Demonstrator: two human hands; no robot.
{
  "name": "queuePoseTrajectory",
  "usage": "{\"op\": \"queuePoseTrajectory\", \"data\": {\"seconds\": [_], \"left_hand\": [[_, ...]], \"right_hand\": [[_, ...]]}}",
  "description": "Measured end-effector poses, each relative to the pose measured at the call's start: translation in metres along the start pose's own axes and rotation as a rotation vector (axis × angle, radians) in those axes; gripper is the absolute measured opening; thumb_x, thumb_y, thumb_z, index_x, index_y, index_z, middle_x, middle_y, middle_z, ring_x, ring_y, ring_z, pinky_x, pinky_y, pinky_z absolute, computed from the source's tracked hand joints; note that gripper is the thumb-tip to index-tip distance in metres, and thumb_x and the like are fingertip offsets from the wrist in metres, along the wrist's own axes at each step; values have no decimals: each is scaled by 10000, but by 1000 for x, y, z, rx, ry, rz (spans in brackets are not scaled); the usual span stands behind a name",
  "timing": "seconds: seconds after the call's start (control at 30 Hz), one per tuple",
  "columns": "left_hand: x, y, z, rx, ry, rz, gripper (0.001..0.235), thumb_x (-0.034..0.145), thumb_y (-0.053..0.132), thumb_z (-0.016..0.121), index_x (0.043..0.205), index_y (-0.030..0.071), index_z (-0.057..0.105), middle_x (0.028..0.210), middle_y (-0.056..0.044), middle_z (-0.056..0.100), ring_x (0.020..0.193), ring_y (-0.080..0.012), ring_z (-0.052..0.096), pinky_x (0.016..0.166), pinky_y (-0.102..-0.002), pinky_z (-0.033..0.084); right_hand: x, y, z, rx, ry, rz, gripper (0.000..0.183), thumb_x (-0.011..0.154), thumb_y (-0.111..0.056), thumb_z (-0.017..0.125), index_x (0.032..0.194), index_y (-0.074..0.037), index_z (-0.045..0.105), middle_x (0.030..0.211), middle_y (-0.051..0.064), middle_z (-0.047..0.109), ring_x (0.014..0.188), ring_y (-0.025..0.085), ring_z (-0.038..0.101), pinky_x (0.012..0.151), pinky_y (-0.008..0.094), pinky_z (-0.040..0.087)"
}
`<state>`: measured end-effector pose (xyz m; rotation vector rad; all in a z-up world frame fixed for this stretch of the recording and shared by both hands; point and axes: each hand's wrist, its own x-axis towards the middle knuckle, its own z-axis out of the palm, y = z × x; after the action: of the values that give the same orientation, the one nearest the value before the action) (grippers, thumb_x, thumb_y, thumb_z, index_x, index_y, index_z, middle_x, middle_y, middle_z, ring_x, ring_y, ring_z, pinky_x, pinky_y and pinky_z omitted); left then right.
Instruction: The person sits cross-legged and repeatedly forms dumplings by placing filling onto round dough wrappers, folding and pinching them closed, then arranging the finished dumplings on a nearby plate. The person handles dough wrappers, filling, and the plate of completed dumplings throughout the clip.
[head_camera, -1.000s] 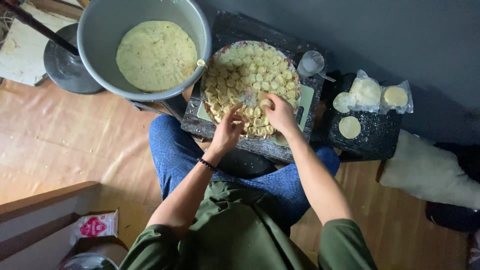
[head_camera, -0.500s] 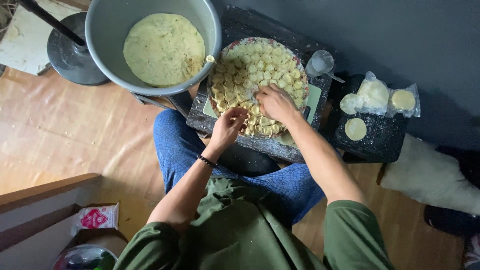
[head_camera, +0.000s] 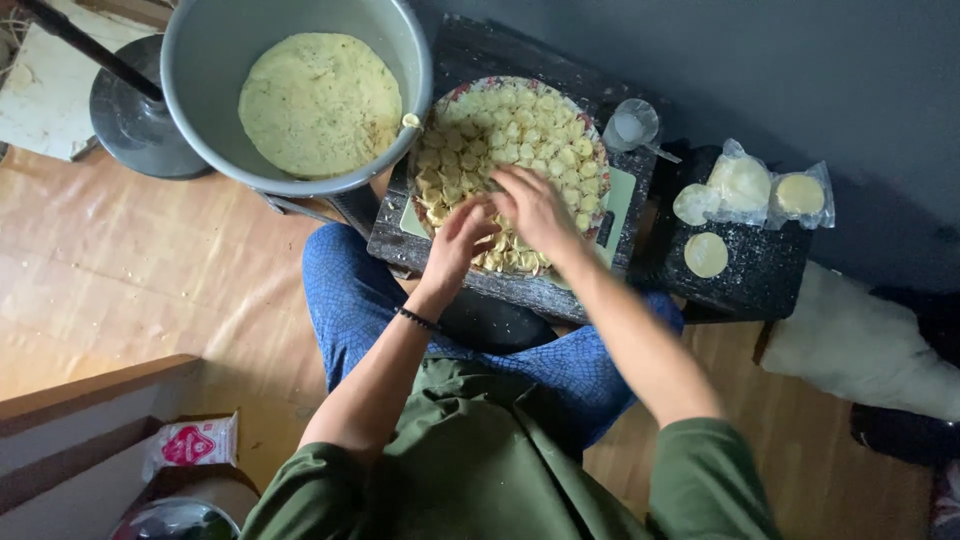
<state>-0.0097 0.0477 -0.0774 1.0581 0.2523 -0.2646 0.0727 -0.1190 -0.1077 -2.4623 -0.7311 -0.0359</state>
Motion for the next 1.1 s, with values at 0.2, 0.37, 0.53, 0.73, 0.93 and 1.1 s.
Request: {"op": "queuePoseTrajectory", "data": {"seconds": [0.2, 0.37, 0.53, 0.73, 0.93, 1.1], "left_hand": [[-7, 66, 61, -500, -102, -186, 1034, 962, 747, 274, 1626, -29, 109, 1652, -376, 101, 1478, -561, 209, 1181, -672, 208], [6, 43, 52, -501, -200, -157, 977, 968, 754, 321, 1609, 31, 177, 1623, -286, 221, 1460, -514, 262, 1174, -657, 124], [-35, 42, 94, -70, -451, 83, 918, 1038, 663, 299, 1626, 1, 57, 1670, -303, -101, 1537, -479, -40, 1209, -619, -132], [18, -20, 57, 1094, -217, 1037, 694, 1070, 596, 208, 1615, 186, 339, 1693, -44, 267, 1597, -258, 58, 1272, -413, -113], [-38, 60, 120, 89, -110, -177, 662, 1020, 659, 283, 1497, 278, 539, 1454, -329, 542, 1425, -423, 452, 1253, -437, 232], [-38, 30, 98, 216, -518, 189, 407, 1089, 391, 531, 1436, 198, 617, 1556, -144, 500, 1504, -307, 381, 1257, -450, 271]], "right_hand": [[-39, -103, 31, 478, 109, 196, 443, 1076, -425, 447, 1399, -190, 640, 1338, 120, 661, 1299, 273, 584, 1131, 452, 421], [-70, -129, 8, 919, 235, 372, 521, 1055, -497, 436, 1428, -177, 609, 1316, 159, 668, 1303, 291, 589, 1155, 474, 402], [-53, -106, -44, 1362, 330, 524, 605, 1034, -569, 424, 1458, -165, 578, 1295, 197, 676, 1307, 308, 594, 1179, 496, 383], [-68, -135, -67, 1946, 449, 728, 724, 1007, -665, 409, 1497, -149, 536, 1267, 248, 685, 1312, 331, 601, 1211, 526, 358], [-77, -107, -41, 389, 325, 11, 819, 1080, -597, 144, 1658, -17, 104, 1734, 181, 65, 1614, 305, 99, 1330, 442, 29], [-97, -14, -10, 835, 489, 636, 558, 1185, -343, 166, 1663, -56, 170, 1729, 165, -21, 1603, 305, 26, 1319, 433, 5]]}}
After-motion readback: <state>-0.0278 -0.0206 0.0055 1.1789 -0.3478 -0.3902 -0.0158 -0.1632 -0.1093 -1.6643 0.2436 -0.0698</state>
